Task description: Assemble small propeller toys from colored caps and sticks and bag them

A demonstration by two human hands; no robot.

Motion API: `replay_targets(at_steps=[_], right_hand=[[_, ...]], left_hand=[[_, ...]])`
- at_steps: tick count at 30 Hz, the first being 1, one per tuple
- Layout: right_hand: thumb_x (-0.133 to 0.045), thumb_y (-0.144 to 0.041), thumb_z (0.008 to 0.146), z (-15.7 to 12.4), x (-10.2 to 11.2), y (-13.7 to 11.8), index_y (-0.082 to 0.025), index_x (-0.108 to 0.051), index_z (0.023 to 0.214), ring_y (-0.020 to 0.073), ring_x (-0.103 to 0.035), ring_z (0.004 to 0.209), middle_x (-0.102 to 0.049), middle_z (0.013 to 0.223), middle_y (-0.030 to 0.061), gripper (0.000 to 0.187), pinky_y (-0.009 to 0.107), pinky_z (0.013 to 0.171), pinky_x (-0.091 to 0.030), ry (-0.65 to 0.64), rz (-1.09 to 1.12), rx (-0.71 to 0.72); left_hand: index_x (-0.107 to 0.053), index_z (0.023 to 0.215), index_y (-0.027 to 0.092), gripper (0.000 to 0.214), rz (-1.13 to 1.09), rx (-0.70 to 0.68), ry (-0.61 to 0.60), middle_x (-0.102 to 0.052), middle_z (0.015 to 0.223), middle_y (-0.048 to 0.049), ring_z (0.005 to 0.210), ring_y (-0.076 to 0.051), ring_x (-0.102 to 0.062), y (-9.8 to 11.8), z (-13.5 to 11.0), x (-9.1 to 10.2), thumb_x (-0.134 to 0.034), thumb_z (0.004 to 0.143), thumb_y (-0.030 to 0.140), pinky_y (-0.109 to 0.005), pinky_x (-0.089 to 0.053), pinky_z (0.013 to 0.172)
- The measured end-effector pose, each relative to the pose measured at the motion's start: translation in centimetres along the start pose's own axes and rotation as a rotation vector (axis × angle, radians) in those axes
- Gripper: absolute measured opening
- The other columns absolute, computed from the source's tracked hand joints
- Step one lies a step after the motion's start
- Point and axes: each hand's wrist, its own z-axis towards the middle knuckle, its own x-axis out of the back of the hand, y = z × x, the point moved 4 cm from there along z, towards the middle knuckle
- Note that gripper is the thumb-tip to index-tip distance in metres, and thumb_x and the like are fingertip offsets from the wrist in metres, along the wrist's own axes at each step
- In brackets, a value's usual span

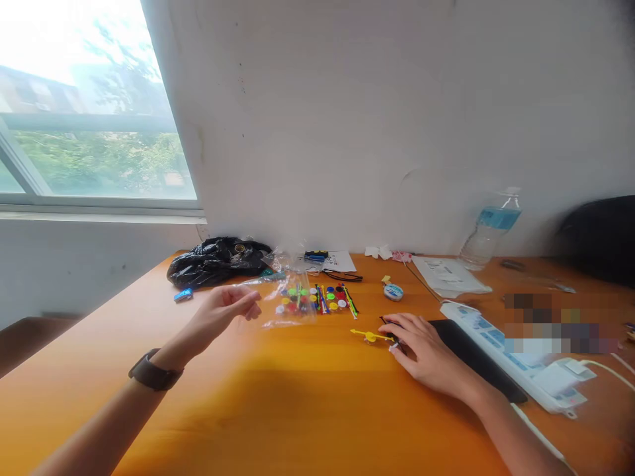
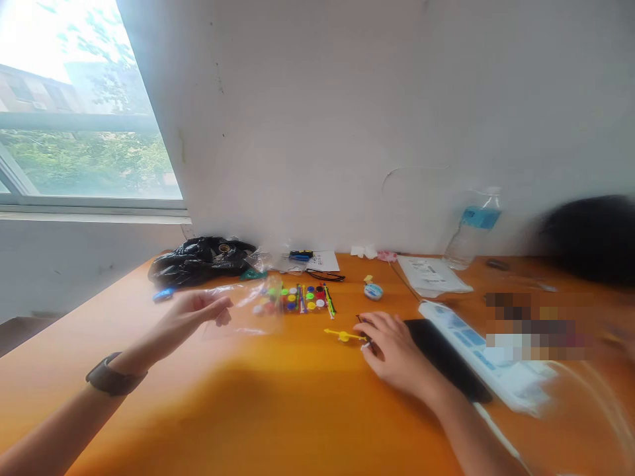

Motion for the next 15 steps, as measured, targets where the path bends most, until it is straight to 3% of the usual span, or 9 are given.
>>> replay_targets(at_steps=[3, 6, 9, 11, 15], right_hand=[[-0.054, -0.046, 0.099, 0.2, 1.3, -1.0, -0.029, -0.072, 0.123, 0.0380, -0.049, 0.142, -0.061, 0.146, 0.0130, 0.034, 0.066, 0.121, -0.030, 0.097, 0.022, -0.017], [-0.054, -0.052, 0.101, 0.3, 2.5, -3.6, -0.028, -0.069, 0.126, 0.0381, -0.051, 0.139, -0.062, 0.144, 0.0141, 0.037, 0.061, 0.118, -0.038, 0.217, 0.226, -0.010], [-0.059, -0.056, 0.100, 0.7, 1.8, -7.3, -0.032, -0.053, 0.148, 0.0333, -0.060, 0.130, -0.062, 0.143, 0.0131, 0.054, 0.051, 0.107, -0.052, 0.074, 0.695, -0.050], [-0.076, -0.053, 0.090, 1.4, 0.9, -10.0, -0.032, -0.042, 0.155, 0.0300, -0.064, 0.124, -0.065, 0.137, 0.0129, 0.076, 0.047, 0.104, -0.054, -0.076, 0.994, -0.001], [-0.086, -0.042, 0.082, 3.9, -0.4, -12.2, -0.028, -0.056, 0.140, 0.0200, -0.071, 0.090, -0.074, 0.098, 0.0032, 0.067, 0.038, 0.088, -0.056, -0.144, 1.350, -0.076]], left_hand=[[-0.074, 0.073, 0.020, 0.048, -0.004, 0.045, -0.144, -0.074, 0.076, -0.0074, 0.072, -0.019, -0.068, 0.1, -1.4, -2.0, -0.060, 0.098, 0.060, -0.032, -0.057, 0.070], [-0.075, 0.086, 0.019, 0.041, -0.149, 0.070, -0.205, -0.075, 0.082, -0.0084, 0.075, -0.020, -0.069, 0.4, -2.5, -4.2, -0.069, 0.093, 0.059, -0.033, -0.058, 0.073], [-0.075, 0.093, 0.018, 0.039, -0.260, 0.086, -0.230, -0.076, 0.082, -0.0085, 0.074, -0.020, -0.069, 0.9, -3.1, -6.2, -0.077, 0.087, 0.056, -0.034, -0.058, 0.073], [-0.074, 0.084, 0.018, 0.038, -0.244, 0.065, -0.254, -0.074, 0.078, -0.0076, 0.073, -0.019, -0.068, 1.4, -3.1, -7.1, -0.076, 0.089, 0.056, -0.033, -0.057, 0.072], [-0.074, 0.081, 0.018, 0.041, -0.222, 0.008, -0.263, -0.074, 0.081, -0.0077, 0.076, -0.018, -0.067, 2.0, -2.3, -7.6, -0.069, 0.095, 0.056, -0.031, -0.054, 0.075]])
